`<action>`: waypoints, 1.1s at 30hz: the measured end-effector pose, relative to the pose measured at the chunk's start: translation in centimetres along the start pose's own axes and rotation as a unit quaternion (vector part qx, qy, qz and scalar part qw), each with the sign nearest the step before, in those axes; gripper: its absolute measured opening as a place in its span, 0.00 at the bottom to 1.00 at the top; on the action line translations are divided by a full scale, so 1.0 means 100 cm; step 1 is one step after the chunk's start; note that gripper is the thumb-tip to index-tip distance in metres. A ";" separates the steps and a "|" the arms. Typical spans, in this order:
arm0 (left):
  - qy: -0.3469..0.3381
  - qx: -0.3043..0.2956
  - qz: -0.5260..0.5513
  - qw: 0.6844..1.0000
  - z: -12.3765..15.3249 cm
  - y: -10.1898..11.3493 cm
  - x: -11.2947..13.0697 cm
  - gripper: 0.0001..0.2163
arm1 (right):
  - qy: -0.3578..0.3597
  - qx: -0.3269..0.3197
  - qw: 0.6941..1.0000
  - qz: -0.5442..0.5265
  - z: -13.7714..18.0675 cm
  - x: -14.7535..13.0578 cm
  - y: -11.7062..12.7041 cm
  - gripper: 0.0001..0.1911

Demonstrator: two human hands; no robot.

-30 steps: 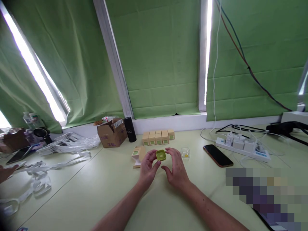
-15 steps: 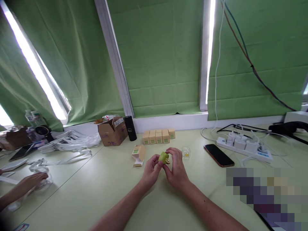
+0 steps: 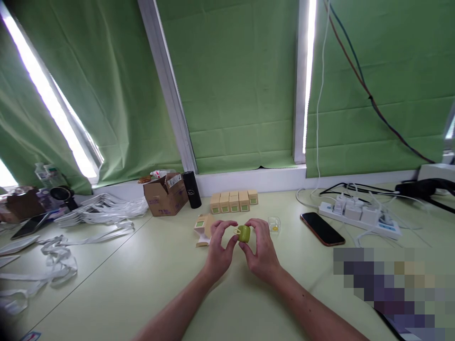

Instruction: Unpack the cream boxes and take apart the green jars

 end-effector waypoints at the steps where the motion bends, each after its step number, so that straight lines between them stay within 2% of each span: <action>1: -0.003 -0.004 0.003 1.000 0.000 0.000 0.000 0.12 | 0.001 -0.004 1.000 -0.001 0.000 0.000 0.000 0.20; 13: -0.011 0.002 0.005 1.000 -0.001 0.001 0.000 0.07 | -0.007 -0.025 1.000 -0.007 0.000 0.001 0.001 0.21; 22: 0.069 0.019 0.090 0.993 0.001 -0.001 -0.013 0.02 | 0.012 -0.046 0.998 -0.044 -0.002 -0.004 0.002 0.20; 33: 0.102 0.011 0.126 0.987 0.002 -0.002 -0.021 0.02 | 0.013 -0.065 0.996 -0.061 0.000 0.001 0.000 0.21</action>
Point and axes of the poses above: each hand's wrist, its own z-axis away from the middle knuckle, its own y-axis out of the back of the hand, x = y × z, the point moved 4 cm from there along -z, towards the middle knuckle, and after that the axes turned 7 degrees about -y, right-handed, at the moved point
